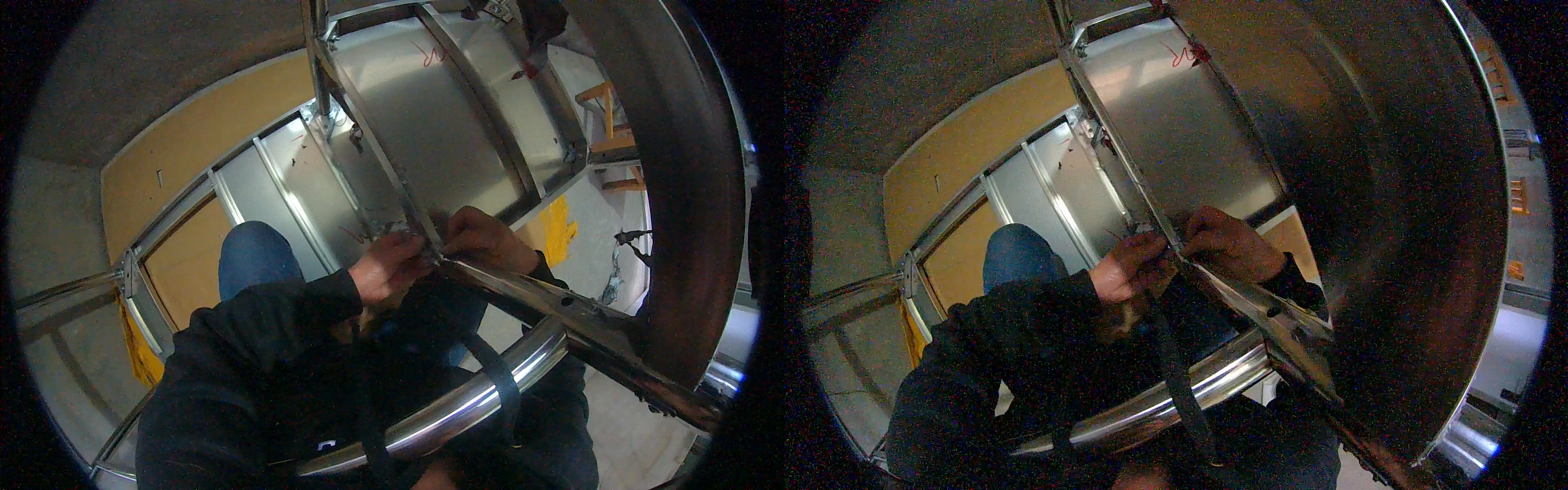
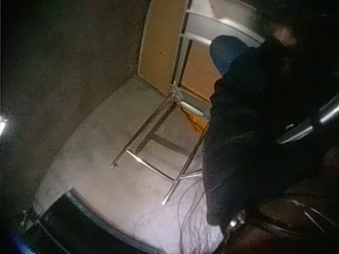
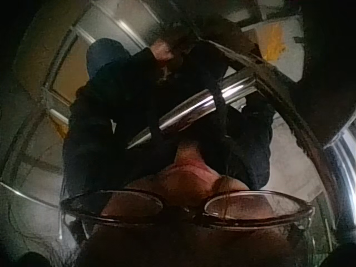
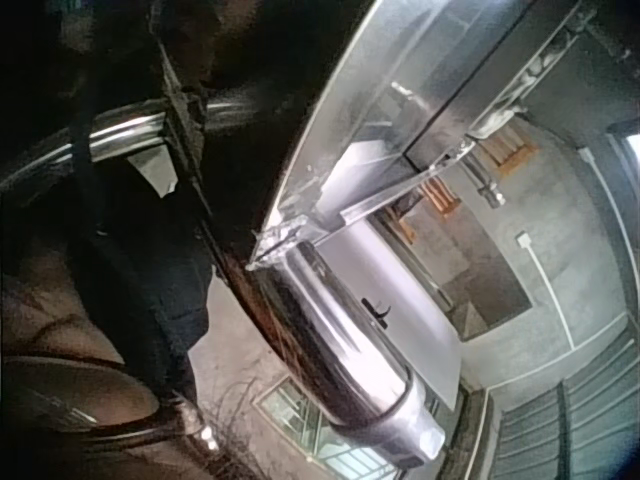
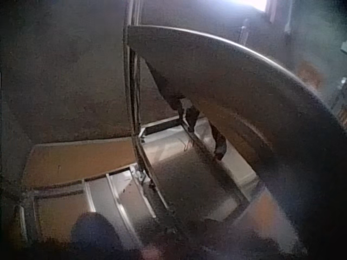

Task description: The person assembles a stainless steel frame by attaching a metal sheet to the structure. They align the sheet, secure it with fasteners, and remove protective film from the surface.

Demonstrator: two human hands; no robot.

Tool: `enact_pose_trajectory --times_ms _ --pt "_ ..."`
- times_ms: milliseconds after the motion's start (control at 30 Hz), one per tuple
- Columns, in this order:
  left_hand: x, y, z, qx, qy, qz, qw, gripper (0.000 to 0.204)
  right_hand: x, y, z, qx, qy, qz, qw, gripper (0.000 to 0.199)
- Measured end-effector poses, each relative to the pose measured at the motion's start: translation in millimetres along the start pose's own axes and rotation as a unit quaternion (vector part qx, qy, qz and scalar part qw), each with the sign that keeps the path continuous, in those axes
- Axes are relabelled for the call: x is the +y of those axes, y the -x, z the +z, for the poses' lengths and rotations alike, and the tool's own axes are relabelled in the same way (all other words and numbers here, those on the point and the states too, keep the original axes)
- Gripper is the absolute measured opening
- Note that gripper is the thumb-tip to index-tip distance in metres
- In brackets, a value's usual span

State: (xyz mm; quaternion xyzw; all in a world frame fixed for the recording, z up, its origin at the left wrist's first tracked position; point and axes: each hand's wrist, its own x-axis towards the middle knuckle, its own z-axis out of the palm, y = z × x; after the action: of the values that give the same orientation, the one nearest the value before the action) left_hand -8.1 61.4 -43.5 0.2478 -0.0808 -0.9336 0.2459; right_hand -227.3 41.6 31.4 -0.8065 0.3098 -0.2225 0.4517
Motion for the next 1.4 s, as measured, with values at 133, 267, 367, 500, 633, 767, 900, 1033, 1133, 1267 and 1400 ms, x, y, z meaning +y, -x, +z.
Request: enact_pose_trajectory --times_ms 133,267,367,500,633,767,900,1033,1133,1267,1400 --pt "2.6 3.3 6.9 0.036 -0.026 0.008 0.999 0.018 -3.8 -3.6 1.7 0.009 0.007 -0.005 1.000 0.031" --pt "0.9 1.4 3.7 0.023 -0.044 0.004 0.999 0.017 1.0 1.1 5.9 0.012 0.022 -0.002 1.000 0.037" --pt "2.1 0.4 2.6 0.030 -0.031 0.003 0.999 0.013 6.0 1.4 3.9 -0.009 0.043 -0.023 0.999 0.042" --pt "3.0 -0.7 4.1 -0.017 -0.237 0.114 0.965 0.010 9.1 2.8 5.1 -0.017 0.046 -0.027 0.998 0.042" --pt "11.4 0.4 18.7 0.079 -0.066 -0.002 0.995 0.008 7.7 -0.2 4.6 -0.014 0.039 -0.041 0.998 0.041" --pt "15.8 -3.2 17.3 0.098 -0.142 0.007 0.985 0.009 9.9 5.0 12.5 0.022 0.014 0.020 0.999 0.041" --pt "3.1 -17.6 -18.2 0.032 -0.377 0.164 0.911 0.010 -0.9 -3.7 5.4 -0.008 0.040 0.007 0.999 0.042" --pt "7.0 -12.9 -9.9 0.042 -0.280 0.126 0.951 0.008 0.8 -2.5 3.7 -0.023 0.061 -0.012 0.998 0.042" --pt "19.4 -6.7 18.6 0.111 -0.202 0.036 0.972 0.008 3.6 0.7 6.7 0.014 0.026 -0.017 0.999 0.042" --pt "21.7 2.1 18.2 0.155 -0.387 0.074 0.906 0.007 -3.4 -4.9 4.0 0.010 0.055 0.009 0.998 0.041" --pt "-22.4 7.9 7.3 0.213 -0.354 0.234 0.880 0.012 1.2 0.0 6.5 -0.001 0.068 0.021 0.997 0.039"
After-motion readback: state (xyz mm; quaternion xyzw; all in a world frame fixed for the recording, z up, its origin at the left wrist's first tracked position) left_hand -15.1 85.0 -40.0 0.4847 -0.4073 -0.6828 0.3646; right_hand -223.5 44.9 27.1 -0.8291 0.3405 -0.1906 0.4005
